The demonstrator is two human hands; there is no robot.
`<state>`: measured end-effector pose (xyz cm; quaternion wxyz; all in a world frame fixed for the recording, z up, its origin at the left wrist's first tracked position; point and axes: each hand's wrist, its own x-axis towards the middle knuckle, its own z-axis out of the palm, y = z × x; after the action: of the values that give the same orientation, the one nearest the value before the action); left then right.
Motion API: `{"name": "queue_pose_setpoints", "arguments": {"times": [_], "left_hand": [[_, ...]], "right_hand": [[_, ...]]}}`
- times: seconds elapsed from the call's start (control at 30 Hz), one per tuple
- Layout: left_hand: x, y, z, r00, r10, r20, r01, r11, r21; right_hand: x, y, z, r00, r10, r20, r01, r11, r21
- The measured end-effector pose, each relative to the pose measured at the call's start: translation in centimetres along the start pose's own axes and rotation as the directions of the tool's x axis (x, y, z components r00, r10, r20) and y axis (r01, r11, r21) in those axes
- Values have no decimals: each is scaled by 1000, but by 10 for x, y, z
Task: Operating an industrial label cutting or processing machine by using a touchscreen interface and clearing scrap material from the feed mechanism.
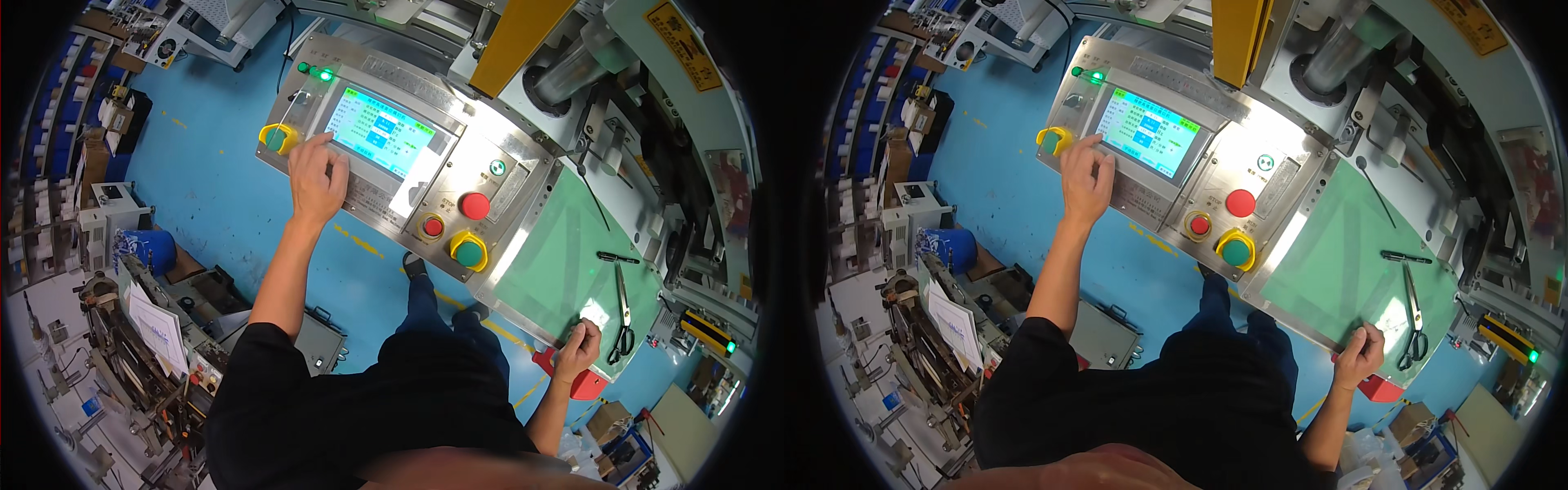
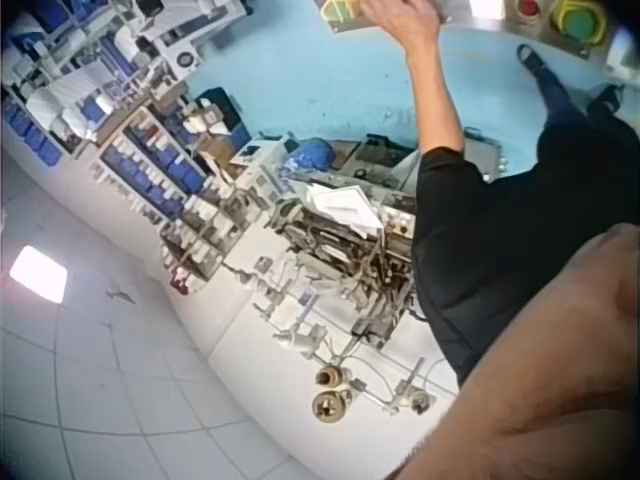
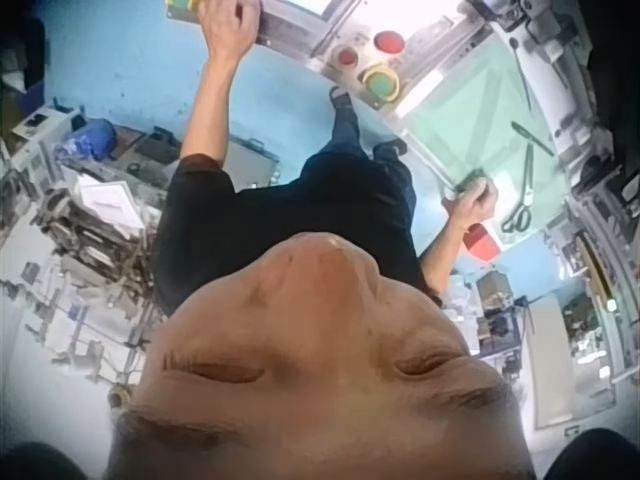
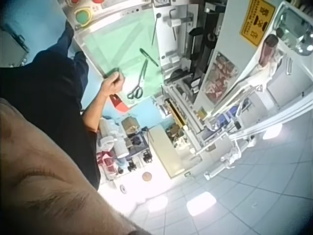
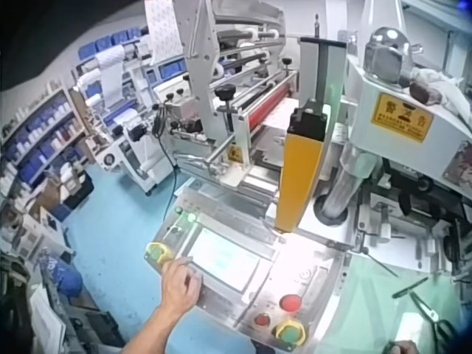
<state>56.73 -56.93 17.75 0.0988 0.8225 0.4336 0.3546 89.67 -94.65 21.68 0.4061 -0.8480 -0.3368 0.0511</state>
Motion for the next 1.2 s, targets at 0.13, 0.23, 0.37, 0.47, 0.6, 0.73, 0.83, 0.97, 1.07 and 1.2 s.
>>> {"name": "queue_pose_setpoints", "arguments": {"times": [0.13, 0.23, 0.37, 0.47, 0.6, 0.73, 0.83, 0.97, 1.07, 1.2], "left_hand": [[8, -1, 1, 998, 37, -43, -38, 999, -10], [14, -1, 4, 999, 36, -25, -36, 999, 2], [22, -4, 9, 998, 60, 11, -60, 997, 49], [26, -9, 5, 997, 67, 33, -68, 997, 31], [13, -2, 1, 992, 74, -106, -78, 996, -34], [-59, 18, 14, 975, -182, -127, 154, 966, -207], [-151, 54, 25, 944, -294, 149, 318, 931, -179], [-241, 162, 44, 739, -95, 667, 348, 901, -257], [-263, 252, 77, 580, 154, 800, 305, 870, -388], [-271, 397, 104, 422, 394, 817, 273, 804, -529]], "right_hand": [[0, 2, -1, 1000, -10, 4, 10, 999, -50], [0, 4, 0, 1000, -6, 8, 7, 999, -39], [1, 3, 0, 1000, 3, 14, -2, 1000, -20], [3, 3, 0, 999, -33, 36, 34, 999, -27], [1, 5, -4, 999, -18, 38, 17, 1000, 20], [-3, 6, -12, 989, -146, -21, 140, 974, -178], [-2, 15, 3, 989, -140, -55, 137, 990, -45], [6, 12, 0, 958, -288, 10, 283, 948, 149], [-15, 0, -56, 961, -246, 123, 179, 899, 399], [-69, 81, -135, 958, -288, 14, 234, 805, 545]]}}
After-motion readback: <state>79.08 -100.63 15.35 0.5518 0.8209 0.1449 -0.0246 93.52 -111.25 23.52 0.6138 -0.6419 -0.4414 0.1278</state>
